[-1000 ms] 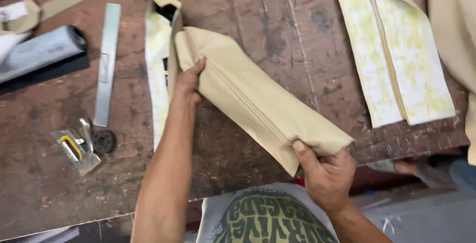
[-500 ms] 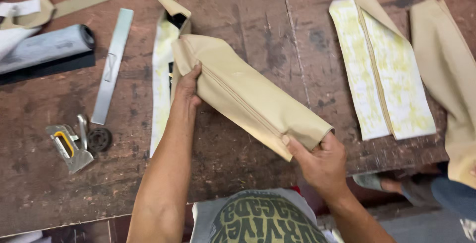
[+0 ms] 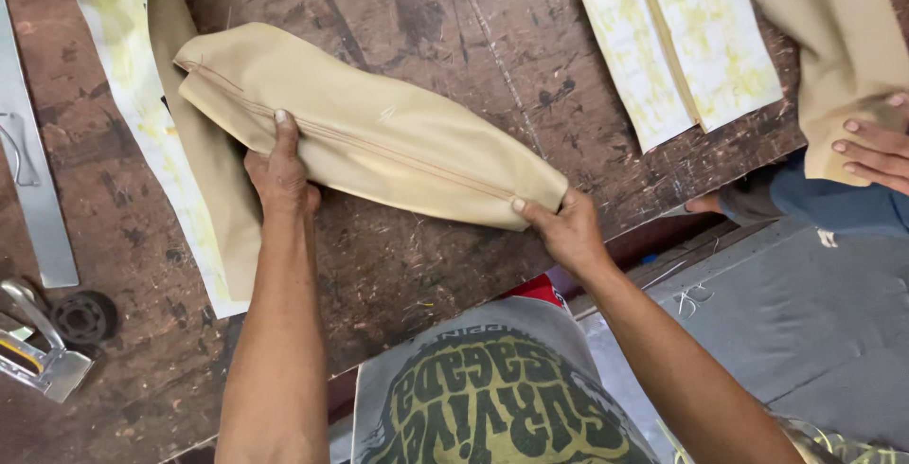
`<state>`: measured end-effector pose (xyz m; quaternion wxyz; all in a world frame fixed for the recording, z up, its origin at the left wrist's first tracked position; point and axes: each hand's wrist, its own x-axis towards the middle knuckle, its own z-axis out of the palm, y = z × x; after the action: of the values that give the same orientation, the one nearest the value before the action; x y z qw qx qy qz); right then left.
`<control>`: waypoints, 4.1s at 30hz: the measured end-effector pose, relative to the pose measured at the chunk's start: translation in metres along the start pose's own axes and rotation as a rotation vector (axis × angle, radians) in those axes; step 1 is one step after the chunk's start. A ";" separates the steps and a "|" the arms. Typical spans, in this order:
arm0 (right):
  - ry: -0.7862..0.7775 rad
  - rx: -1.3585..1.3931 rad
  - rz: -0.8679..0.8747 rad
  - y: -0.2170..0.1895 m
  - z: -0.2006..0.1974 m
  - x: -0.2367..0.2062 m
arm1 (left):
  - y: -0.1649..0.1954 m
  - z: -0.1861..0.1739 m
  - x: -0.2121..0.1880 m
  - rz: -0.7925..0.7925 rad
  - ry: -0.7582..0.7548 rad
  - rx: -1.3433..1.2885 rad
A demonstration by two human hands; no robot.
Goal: The person turns a beige leather cover right-side out and works it over a black plastic car interior trim panel on the workbench, pulling and smoothing the material so it fits over the part. They repeatedly stretch and align the cover along the panel's length before setting it down.
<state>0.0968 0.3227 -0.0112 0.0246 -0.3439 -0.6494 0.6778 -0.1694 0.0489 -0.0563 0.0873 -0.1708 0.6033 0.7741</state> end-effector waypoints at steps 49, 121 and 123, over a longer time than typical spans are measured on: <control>-0.013 0.250 -0.031 0.007 -0.006 0.020 | 0.007 0.001 -0.006 -0.004 0.001 0.063; -0.322 0.800 -0.328 -0.124 0.090 -0.035 | 0.169 0.062 0.055 -0.449 -0.203 -0.349; -0.245 0.724 -0.199 -0.092 0.080 -0.035 | 0.172 0.060 0.056 -0.393 -0.231 -0.364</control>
<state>0.0453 0.2514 0.0804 0.1324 -0.1650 -0.3969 0.8932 -0.2900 0.0587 0.0918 0.2718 -0.2080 0.3959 0.8521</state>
